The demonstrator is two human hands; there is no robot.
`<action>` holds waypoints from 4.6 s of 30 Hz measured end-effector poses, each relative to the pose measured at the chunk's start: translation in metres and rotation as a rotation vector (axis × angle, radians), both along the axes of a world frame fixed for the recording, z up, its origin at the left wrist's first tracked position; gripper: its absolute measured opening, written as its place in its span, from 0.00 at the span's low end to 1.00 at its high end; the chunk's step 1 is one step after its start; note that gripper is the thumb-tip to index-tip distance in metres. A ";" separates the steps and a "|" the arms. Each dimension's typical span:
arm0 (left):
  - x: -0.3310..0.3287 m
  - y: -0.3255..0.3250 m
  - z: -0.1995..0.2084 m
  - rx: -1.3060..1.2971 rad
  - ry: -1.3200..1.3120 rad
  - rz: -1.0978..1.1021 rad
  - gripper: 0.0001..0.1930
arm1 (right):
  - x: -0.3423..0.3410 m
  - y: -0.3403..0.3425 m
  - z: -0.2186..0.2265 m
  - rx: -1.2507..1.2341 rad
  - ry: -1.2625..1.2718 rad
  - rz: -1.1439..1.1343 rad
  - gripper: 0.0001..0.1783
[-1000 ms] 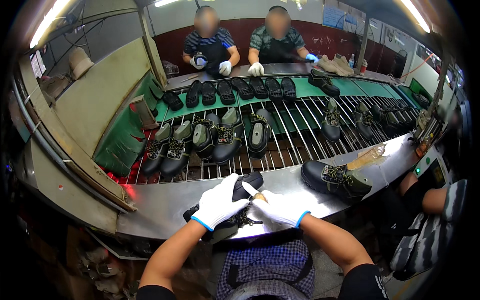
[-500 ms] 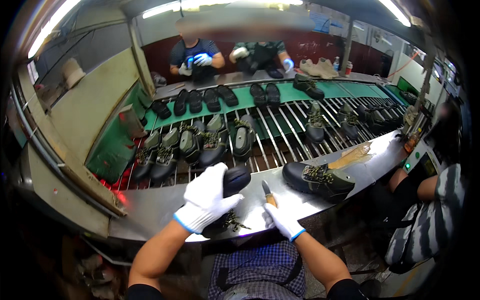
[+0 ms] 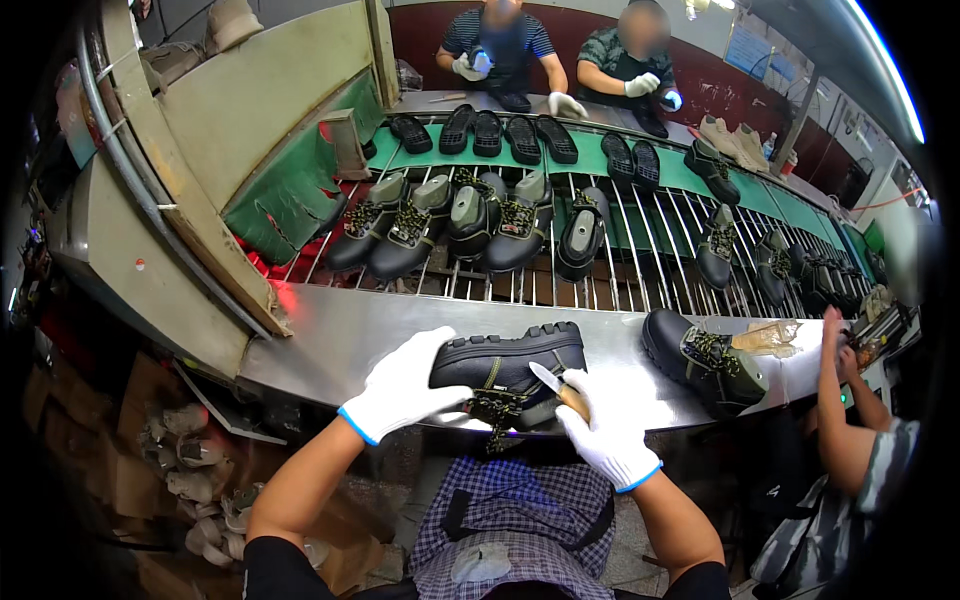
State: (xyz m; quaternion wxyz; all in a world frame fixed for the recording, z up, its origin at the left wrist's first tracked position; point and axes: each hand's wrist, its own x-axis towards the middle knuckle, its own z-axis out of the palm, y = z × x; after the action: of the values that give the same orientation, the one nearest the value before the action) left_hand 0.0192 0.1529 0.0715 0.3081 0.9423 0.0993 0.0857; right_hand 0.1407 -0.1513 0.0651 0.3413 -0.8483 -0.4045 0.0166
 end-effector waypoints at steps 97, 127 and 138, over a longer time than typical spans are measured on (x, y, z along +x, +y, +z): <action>0.067 -0.116 -0.012 -0.831 -0.350 -0.081 0.23 | -0.035 -0.159 0.026 0.922 1.220 0.035 0.47; 0.404 -0.308 0.075 -0.270 0.449 0.040 0.24 | 0.626 -0.706 -0.048 0.735 0.533 -1.140 0.49; 0.417 -0.323 0.074 -0.188 0.443 0.030 0.21 | 0.662 -0.661 -0.084 0.542 0.160 -1.160 0.42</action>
State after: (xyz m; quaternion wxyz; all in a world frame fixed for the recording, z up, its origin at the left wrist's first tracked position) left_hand 0.4366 -0.1703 0.1459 0.3637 0.9037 0.1861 -0.1282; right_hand 0.8025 -0.8123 -0.0187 0.5262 -0.8089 0.1568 -0.2101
